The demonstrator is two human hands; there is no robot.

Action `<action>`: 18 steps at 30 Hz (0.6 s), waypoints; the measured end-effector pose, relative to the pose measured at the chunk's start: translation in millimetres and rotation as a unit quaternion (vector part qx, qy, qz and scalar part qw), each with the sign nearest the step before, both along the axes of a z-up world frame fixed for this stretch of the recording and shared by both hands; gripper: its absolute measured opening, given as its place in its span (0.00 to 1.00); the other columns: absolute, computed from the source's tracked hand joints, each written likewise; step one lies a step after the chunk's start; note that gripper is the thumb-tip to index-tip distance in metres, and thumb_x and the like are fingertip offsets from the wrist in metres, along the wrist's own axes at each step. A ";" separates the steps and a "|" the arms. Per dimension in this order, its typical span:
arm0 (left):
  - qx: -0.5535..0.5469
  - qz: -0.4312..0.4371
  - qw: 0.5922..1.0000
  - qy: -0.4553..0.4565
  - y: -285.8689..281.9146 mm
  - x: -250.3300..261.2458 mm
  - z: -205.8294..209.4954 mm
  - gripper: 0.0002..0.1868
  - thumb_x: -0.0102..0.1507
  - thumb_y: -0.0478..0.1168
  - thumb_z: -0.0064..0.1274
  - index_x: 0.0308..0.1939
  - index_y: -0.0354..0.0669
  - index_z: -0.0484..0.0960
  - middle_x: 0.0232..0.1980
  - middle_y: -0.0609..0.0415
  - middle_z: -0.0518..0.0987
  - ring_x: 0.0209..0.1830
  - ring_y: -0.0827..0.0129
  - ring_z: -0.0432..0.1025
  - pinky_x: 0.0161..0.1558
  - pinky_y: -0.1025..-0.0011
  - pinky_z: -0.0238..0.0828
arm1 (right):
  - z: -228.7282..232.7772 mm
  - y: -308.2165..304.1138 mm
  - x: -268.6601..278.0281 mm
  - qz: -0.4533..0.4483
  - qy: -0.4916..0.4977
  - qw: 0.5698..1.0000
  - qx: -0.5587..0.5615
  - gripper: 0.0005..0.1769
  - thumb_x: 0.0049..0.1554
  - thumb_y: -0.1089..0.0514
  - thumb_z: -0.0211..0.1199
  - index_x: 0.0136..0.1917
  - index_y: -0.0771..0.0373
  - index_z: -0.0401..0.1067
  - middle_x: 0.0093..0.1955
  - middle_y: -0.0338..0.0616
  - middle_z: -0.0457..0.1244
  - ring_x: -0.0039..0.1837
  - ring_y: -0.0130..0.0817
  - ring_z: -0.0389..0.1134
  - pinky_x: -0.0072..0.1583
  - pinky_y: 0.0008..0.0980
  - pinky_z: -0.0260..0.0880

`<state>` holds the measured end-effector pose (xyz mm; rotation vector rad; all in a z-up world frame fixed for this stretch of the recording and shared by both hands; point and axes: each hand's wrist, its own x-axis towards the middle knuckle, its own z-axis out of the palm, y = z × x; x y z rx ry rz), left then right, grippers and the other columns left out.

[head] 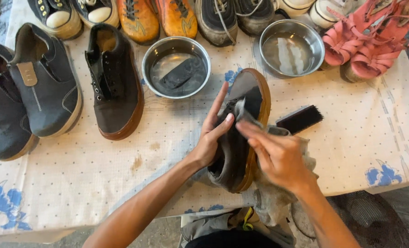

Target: The person scrubs a dark shoe with a red brush, wipes it with a cloth, and then dips the brush into a bowl of water before scrubbing again. The task involves cleaning the shoe's surface using a brush and cloth.

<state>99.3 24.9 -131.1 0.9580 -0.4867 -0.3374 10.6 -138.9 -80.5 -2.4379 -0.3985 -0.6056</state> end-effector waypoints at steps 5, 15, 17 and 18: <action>0.006 0.042 0.999 -0.006 -4.4 -2.6 0.3 0.38 0.72 0.49 0.47 0.84 0.54 0.50 0.87 0.49 0.46 0.87 0.57 0.35 0.81 0.54 0.35 | -9.2 12.8 -23.1 0.045 0.057 0.997 0.032 0.21 0.65 0.53 0.46 0.62 0.57 0.75 0.57 0.54 0.70 0.33 0.35 0.76 0.37 0.40 0.80; 0.073 0.049 0.995 -0.052 0.2 -4.1 11.8 0.41 0.71 0.65 0.41 0.82 0.54 0.48 0.88 0.52 0.42 0.89 0.61 0.33 0.83 0.47 0.24 | 18.0 24.6 -42.5 0.079 0.067 0.995 0.014 0.21 0.66 0.53 0.46 0.66 0.63 0.70 0.65 0.45 0.67 0.33 0.23 0.74 0.39 0.23 0.76; 0.068 0.049 0.995 -0.060 -0.1 -3.9 12.2 0.40 0.72 0.66 0.39 0.82 0.54 0.48 0.88 0.52 0.42 0.89 0.61 0.33 0.84 0.49 0.25 | 19.5 27.6 -44.9 0.064 0.074 0.995 0.011 0.22 0.66 0.53 0.44 0.68 0.63 0.68 0.66 0.47 0.67 0.29 0.20 0.71 0.35 0.22 0.73; 0.069 0.049 0.995 -0.058 0.7 -3.5 10.1 0.40 0.72 0.66 0.39 0.82 0.54 0.48 0.88 0.52 0.42 0.89 0.61 0.33 0.84 0.49 0.25 | 18.0 28.9 -46.7 0.064 0.075 0.995 0.012 0.22 0.66 0.53 0.44 0.68 0.63 0.68 0.66 0.47 0.67 0.29 0.20 0.71 0.35 0.22 0.73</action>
